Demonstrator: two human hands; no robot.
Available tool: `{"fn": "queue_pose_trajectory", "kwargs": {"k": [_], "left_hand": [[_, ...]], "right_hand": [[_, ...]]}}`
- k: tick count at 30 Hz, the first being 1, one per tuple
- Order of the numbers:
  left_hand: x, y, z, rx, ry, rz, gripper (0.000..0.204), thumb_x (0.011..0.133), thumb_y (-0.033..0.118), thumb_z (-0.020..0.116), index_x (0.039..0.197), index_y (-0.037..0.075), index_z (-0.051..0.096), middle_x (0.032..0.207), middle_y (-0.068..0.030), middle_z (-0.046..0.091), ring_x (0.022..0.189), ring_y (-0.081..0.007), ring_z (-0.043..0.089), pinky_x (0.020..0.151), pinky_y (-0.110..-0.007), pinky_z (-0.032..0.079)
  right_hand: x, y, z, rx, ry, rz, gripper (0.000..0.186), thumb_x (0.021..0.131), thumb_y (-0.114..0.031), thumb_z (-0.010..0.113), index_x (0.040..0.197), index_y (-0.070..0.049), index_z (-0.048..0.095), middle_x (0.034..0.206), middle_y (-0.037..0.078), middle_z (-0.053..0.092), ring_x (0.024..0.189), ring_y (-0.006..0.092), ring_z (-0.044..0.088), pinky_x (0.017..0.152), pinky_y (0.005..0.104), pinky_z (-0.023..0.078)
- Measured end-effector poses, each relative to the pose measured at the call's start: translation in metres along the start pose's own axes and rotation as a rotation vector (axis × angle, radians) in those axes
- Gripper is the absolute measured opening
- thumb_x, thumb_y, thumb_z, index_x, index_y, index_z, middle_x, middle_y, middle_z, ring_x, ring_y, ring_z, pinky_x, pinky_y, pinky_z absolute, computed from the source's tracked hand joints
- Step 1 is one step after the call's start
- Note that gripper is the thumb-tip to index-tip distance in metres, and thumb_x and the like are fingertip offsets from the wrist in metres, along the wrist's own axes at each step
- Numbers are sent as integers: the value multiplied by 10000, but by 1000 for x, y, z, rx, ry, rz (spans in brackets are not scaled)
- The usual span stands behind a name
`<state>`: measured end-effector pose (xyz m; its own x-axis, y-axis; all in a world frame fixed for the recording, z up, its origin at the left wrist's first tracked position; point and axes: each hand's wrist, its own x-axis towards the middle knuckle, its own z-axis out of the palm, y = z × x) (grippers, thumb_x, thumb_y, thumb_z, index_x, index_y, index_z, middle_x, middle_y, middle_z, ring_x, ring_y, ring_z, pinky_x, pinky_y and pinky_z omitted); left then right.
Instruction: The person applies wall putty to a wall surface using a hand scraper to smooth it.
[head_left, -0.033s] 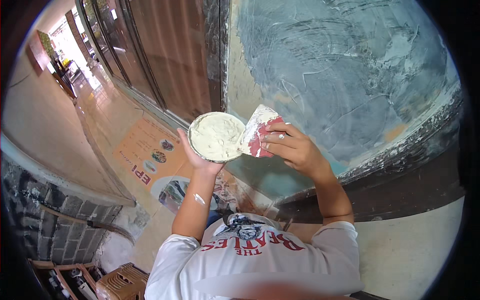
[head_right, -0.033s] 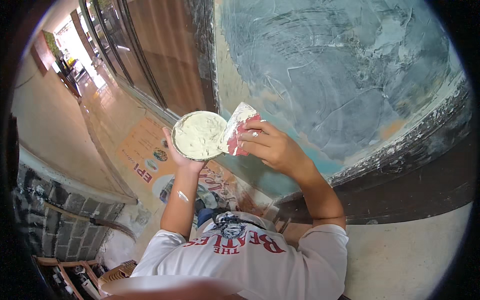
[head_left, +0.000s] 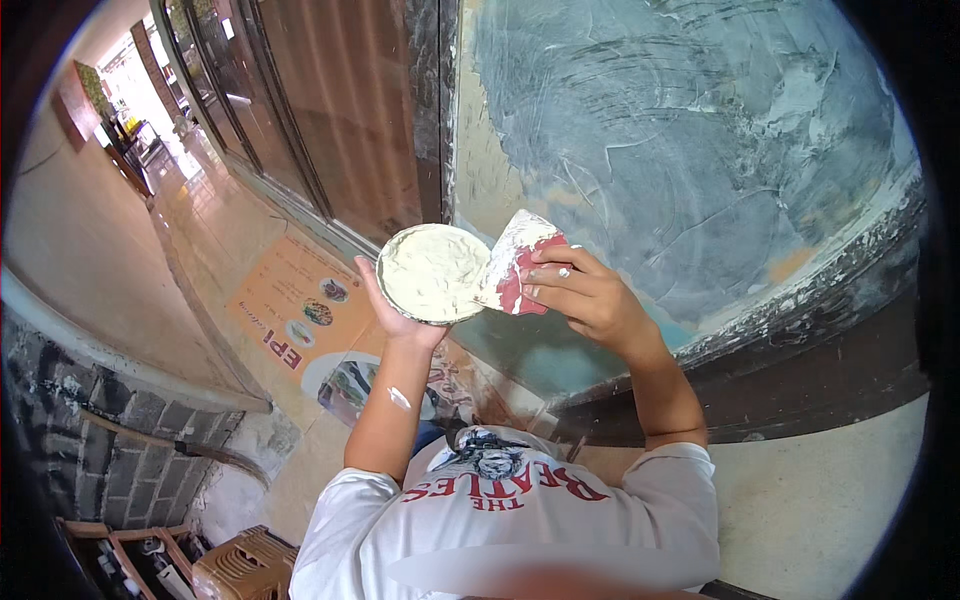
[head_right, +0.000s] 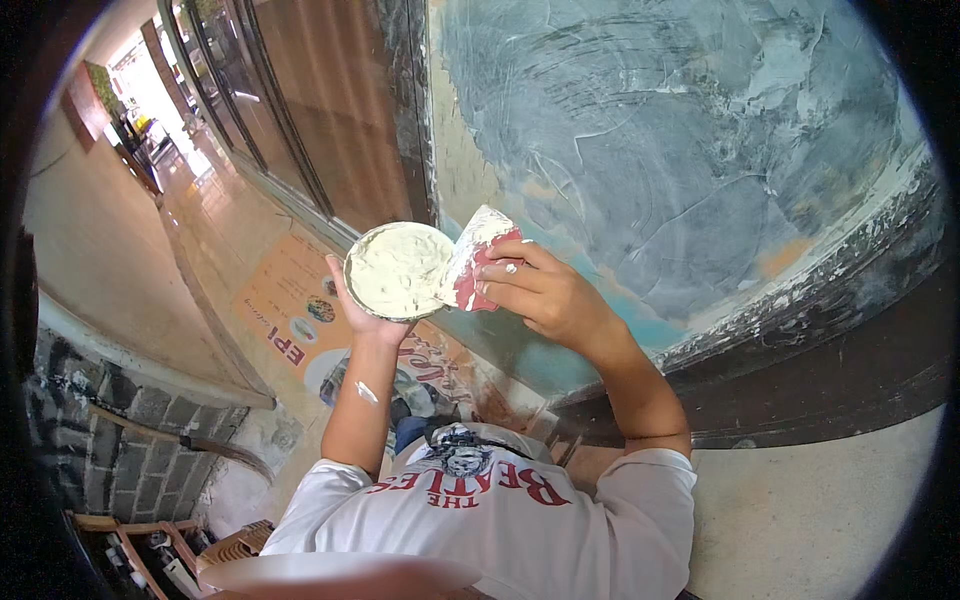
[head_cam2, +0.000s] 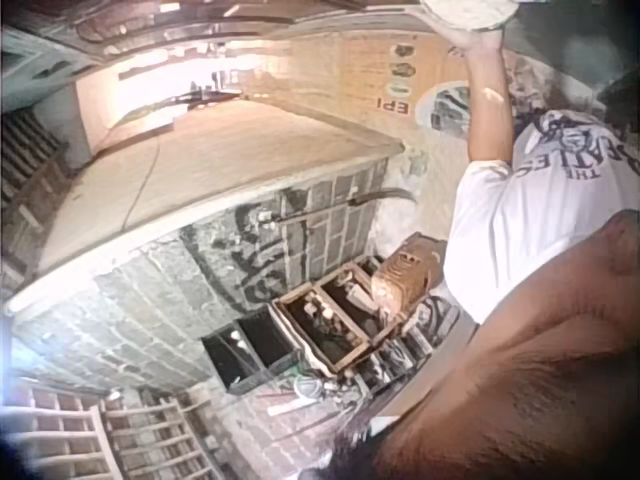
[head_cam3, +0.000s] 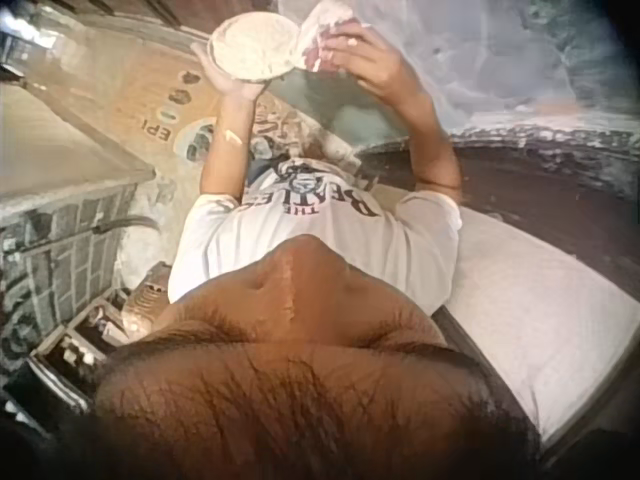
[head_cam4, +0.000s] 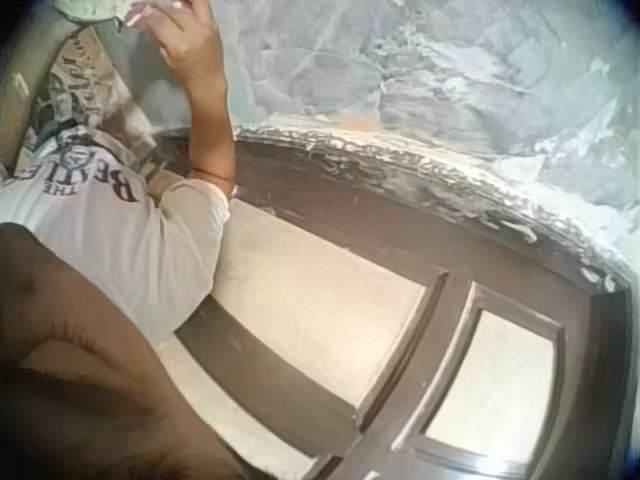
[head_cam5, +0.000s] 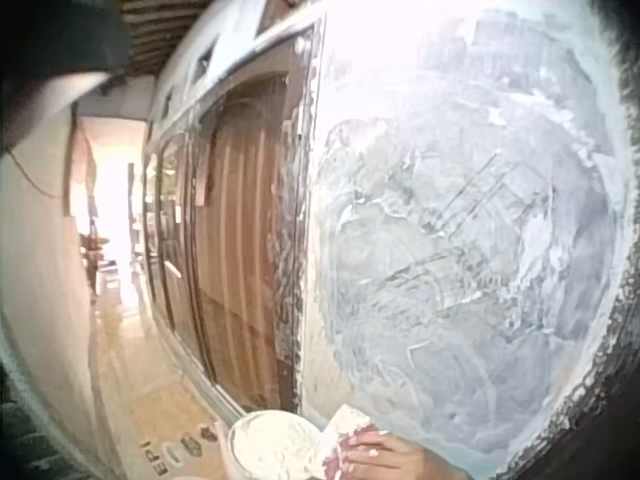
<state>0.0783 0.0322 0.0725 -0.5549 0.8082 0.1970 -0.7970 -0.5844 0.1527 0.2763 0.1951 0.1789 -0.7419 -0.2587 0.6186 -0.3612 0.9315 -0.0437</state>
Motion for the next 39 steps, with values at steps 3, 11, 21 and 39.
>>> {"fn": "queue_pose_trajectory", "kwargs": {"k": [3,11,21,39], "left_hand": [[3,-3,-2,9,50,-4,943,941,813,293,1440,47,526,1470,-192,537,1318,-411,532,1118,-582,415],[4,-16,9,59,230,11,980,920,842,293,1447,47,520,1466,-197,538,1316,-407,532,1112,-578,423],[5,-19,2,-13,133,-4,933,955,794,284,1464,44,503,1516,-205,490,1356,-432,487,1139,-599,382],[16,32,-63,-13,181,46,934,915,839,304,1477,117,493,1540,-163,466,1362,-459,470,1095,-714,370]], "right_hand": [[-2,1,0,47,31,15,389,666,76,701,1036,-43,717,1130,70,712,1143,319,642,954,414,556],[-11,9,4,91,120,58,416,665,146,651,1041,-16,726,1110,94,728,1099,331,662,949,418,554],[-25,15,25,119,349,340,360,704,192,601,985,7,728,995,135,747,979,324,704,838,389,568],[-43,76,99,-36,390,926,175,919,-76,699,1067,14,722,923,176,728,772,278,701,714,351,534]]}}
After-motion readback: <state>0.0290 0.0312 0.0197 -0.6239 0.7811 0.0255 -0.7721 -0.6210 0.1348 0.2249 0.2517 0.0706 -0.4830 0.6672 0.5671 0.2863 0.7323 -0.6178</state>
